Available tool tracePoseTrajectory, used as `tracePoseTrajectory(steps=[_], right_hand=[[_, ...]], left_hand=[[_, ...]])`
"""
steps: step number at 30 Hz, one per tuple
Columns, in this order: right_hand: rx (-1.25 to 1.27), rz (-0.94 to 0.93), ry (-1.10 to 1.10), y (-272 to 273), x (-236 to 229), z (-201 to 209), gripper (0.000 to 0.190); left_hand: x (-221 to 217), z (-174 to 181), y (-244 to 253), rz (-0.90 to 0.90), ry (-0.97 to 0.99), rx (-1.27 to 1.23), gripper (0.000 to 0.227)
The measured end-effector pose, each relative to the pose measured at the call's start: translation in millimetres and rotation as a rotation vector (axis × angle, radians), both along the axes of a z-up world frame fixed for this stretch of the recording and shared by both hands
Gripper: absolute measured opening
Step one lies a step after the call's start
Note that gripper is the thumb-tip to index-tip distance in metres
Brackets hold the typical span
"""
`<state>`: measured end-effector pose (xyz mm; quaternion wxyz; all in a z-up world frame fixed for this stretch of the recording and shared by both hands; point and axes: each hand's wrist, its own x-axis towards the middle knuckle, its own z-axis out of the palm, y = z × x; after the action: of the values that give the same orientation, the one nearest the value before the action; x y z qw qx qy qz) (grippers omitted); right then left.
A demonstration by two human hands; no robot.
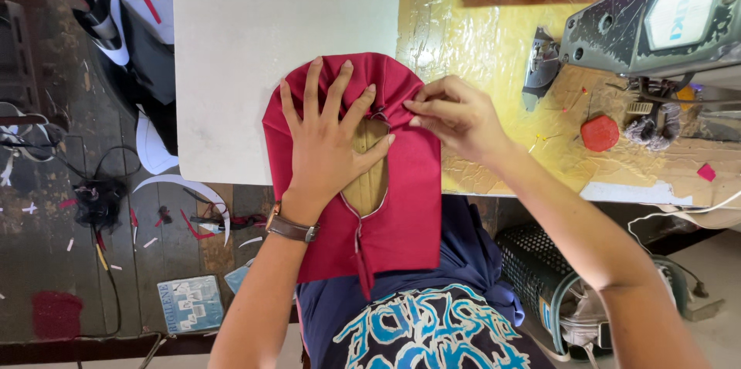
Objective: The person aligns a red fabric piece over a cardboard template on a work table and secures the edges by inserting multiple pins. The person then briefly picks up a smartphone from their pocket and interacts with the screen.
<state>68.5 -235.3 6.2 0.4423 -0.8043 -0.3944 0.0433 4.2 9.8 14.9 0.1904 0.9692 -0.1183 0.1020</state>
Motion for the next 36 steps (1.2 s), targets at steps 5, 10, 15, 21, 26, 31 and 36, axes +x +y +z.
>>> tracePoseTrajectory(steps=[5, 10, 15, 21, 26, 31, 36], right_hand=[[0.033, -0.187, 0.009, 3.1, -22.6, -4.5, 0.056], [-0.136, -0.030, -0.119, 3.3, -13.2, 7.0, 0.038], [-0.281, 0.036, -0.022, 7.0, -1.8, 19.2, 0.046], [-0.404, 0.123, -0.040, 12.0, 6.3, 27.9, 0.049], [-0.533, 0.095, -0.111, 13.4, 3.6, 25.5, 0.058], [-0.634, 0.204, -0.218, 18.3, 7.0, 33.5, 0.062], [-0.672, 0.271, -0.272, 20.5, 9.5, 35.1, 0.078]], left_hand=[[3.5, -1.6, 8.1, -0.087, -0.036, -0.033, 0.062], [4.6, -1.4, 8.7, -0.085, -0.010, -0.011, 0.064], [4.1, 1.3, 10.0, -0.082, 0.019, -0.039, 0.065], [5.1, 2.0, 12.4, -0.071, 0.061, -0.022, 0.069], [4.0, -2.3, 12.7, -0.046, 0.096, -0.122, 0.080], [4.1, 1.0, 14.8, -0.060, 0.058, -0.092, 0.072], [4.9, 6.5, 24.6, -0.114, 0.051, 0.065, 0.062]])
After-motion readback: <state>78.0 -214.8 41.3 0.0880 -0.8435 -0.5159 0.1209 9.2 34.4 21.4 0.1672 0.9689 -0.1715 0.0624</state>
